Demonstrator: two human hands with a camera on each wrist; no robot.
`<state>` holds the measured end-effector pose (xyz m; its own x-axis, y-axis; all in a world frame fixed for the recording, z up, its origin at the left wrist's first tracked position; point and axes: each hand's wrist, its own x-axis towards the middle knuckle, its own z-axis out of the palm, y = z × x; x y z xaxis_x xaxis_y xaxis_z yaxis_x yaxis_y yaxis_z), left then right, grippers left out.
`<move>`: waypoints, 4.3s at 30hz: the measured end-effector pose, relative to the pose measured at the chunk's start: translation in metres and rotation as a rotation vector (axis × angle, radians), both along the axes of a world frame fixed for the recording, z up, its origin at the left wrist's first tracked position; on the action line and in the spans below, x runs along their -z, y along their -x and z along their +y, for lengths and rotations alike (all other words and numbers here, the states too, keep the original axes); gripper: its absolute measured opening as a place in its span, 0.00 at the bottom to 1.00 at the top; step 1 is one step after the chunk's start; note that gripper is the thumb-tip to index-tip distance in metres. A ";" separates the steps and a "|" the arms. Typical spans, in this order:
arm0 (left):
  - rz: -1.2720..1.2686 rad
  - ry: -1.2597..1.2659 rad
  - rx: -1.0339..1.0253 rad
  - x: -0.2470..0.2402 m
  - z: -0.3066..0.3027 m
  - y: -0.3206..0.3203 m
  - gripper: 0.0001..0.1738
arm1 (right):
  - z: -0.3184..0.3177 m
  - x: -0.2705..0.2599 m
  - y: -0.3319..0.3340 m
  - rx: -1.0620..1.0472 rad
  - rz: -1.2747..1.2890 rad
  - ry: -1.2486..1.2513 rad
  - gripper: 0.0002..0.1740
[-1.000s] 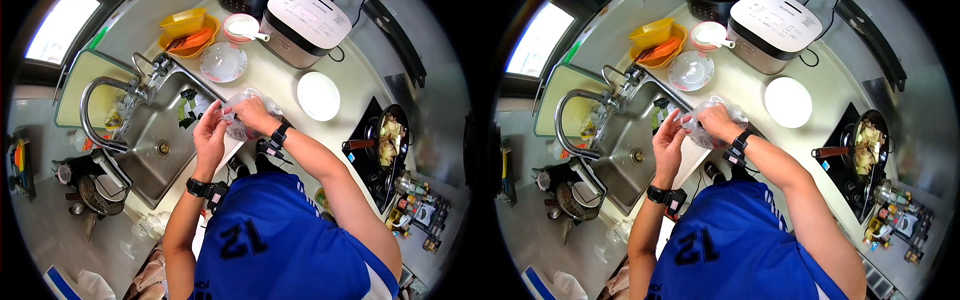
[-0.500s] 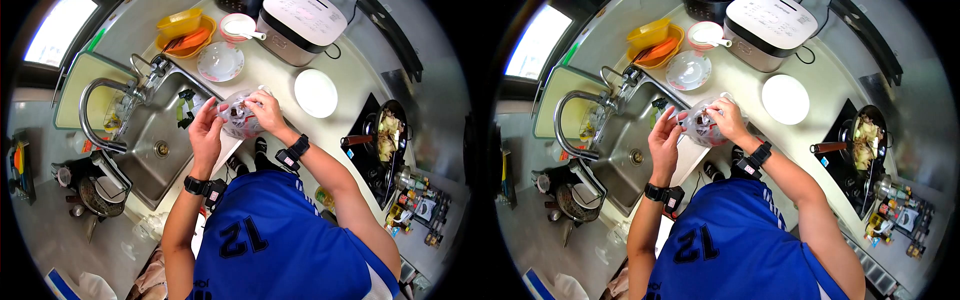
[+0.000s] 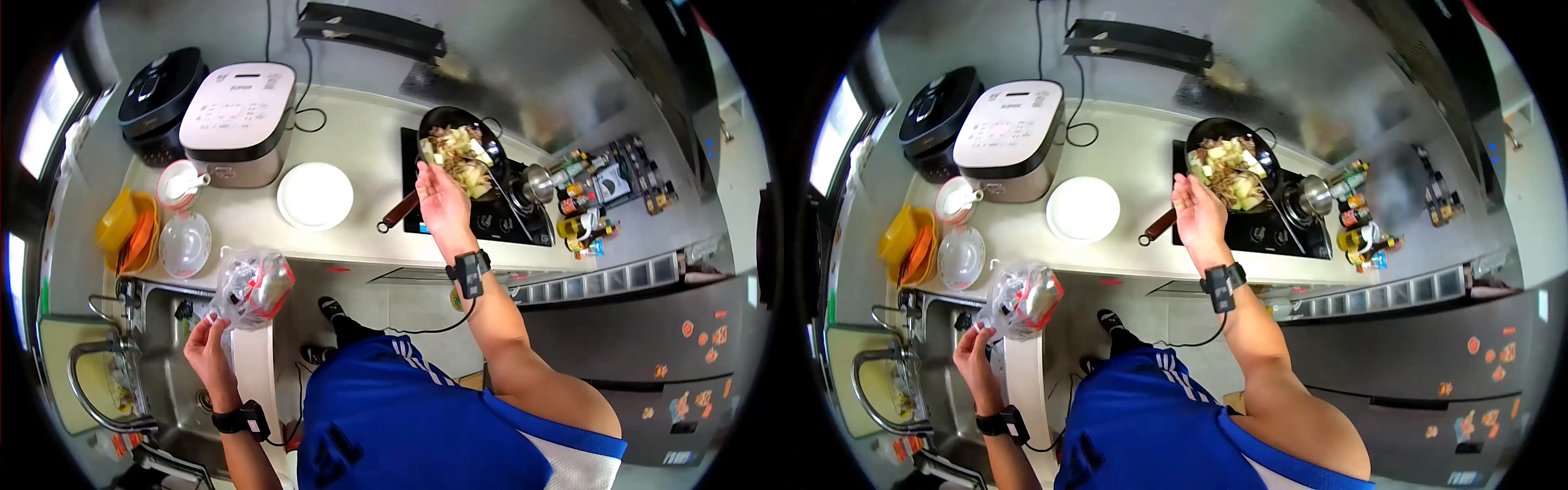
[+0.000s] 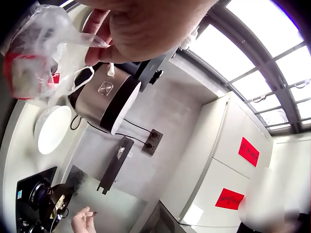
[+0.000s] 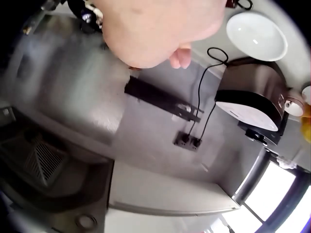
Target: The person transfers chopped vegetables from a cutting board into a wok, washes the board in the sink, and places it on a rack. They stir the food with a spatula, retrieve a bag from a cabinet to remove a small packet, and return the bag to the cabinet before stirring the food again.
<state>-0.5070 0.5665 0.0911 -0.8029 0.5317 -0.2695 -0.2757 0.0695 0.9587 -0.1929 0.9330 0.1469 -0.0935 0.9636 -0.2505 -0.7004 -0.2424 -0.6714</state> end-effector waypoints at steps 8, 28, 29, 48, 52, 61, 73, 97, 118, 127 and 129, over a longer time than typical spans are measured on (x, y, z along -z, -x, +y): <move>0.123 -0.164 0.140 -0.026 0.013 0.003 0.04 | -0.120 0.016 -0.007 -0.376 -0.530 -0.186 0.12; 0.471 0.043 -0.030 -0.157 -0.089 -0.165 0.08 | -0.183 -0.058 0.015 -0.858 -0.548 -1.356 0.11; 0.403 0.002 -0.002 -0.152 -0.091 -0.178 0.08 | -0.181 -0.065 -0.002 -0.957 -0.592 -1.432 0.11; 0.241 -0.109 0.941 -0.135 0.016 -0.413 0.14 | -0.189 -0.086 -0.278 -0.821 -0.641 -1.475 0.09; 0.244 -0.132 1.017 -0.145 0.024 -0.420 0.14 | -0.201 -0.089 -0.300 -0.680 -0.718 -1.374 0.08; 0.149 -0.131 0.851 -0.174 0.015 -0.411 0.06 | -0.249 -0.109 -0.300 -0.446 -0.885 -1.614 0.06; 1.811 -0.347 0.657 -0.224 0.003 -0.385 0.19 | -0.209 -0.138 -0.221 -0.986 -0.461 -1.186 0.24; 1.660 -0.335 0.339 -0.270 -0.026 -0.365 0.06 | -0.218 -0.226 -0.254 0.309 -0.970 -2.068 0.11; 0.073 -0.596 0.619 -0.179 -0.006 -0.360 0.20 | -0.175 -0.131 -0.264 -0.845 0.208 -0.620 0.07; 0.739 -0.282 0.660 -0.199 -0.007 -0.398 0.15 | -0.227 -0.147 -0.242 -1.427 -0.533 -1.109 0.08; 0.615 -0.325 0.562 -0.190 -0.003 -0.394 0.12 | -0.223 -0.140 -0.233 -1.341 -0.377 -0.899 0.08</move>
